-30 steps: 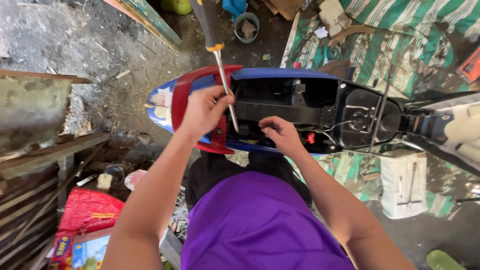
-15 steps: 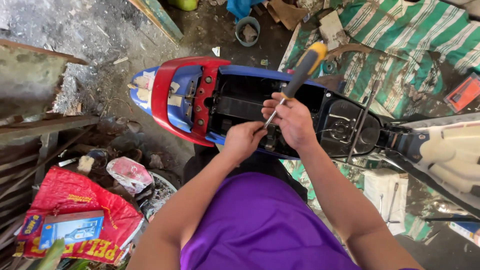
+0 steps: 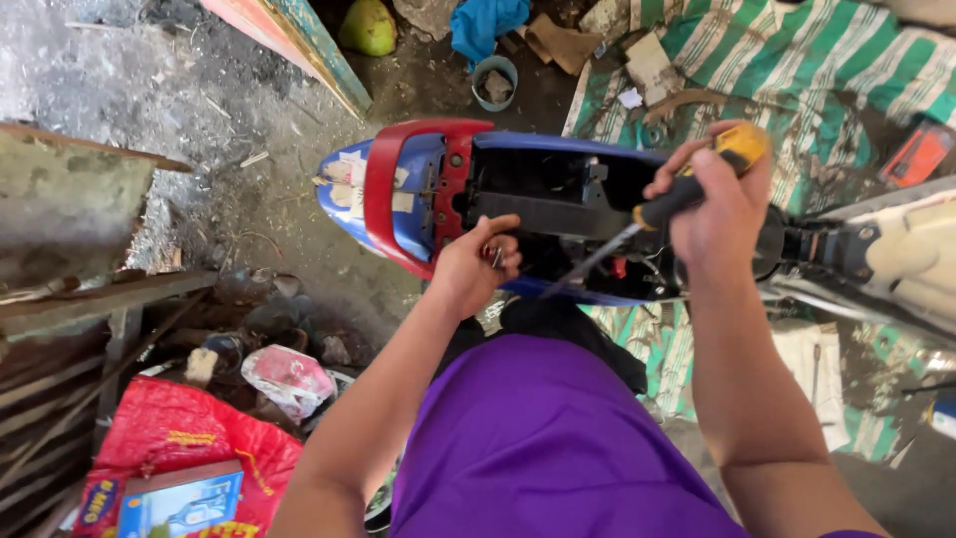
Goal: Sorting small mechanical components on a workbench and using a screwdriver to work on a motorcycle.
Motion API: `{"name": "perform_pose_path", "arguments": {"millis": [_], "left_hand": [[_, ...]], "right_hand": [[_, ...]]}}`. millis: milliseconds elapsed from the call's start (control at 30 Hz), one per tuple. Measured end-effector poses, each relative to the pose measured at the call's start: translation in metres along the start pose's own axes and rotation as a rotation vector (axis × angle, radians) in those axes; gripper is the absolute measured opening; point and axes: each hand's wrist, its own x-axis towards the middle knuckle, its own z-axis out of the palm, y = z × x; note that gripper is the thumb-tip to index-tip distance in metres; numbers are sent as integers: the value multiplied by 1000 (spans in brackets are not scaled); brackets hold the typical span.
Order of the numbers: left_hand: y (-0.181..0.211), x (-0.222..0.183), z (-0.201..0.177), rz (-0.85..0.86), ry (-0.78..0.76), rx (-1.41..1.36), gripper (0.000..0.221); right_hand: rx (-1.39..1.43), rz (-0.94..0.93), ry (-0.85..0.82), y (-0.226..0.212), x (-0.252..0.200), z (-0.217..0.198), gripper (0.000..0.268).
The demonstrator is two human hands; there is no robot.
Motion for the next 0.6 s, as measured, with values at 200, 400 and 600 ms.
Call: {"name": "perform_pose_path", "arguments": {"millis": [200,400,600], "left_hand": [[63,-80,15,17,-460,-190,70],[68,-91,6,-30,-584,-171,61],[59,-88,-7,-102,-540,-69,51]], "right_hand": [[-345,-125,-140,-7,-64,50,37],[-712,47,-64,4,-132,67,35],[-957,321,84,5,-188,65,39]]}}
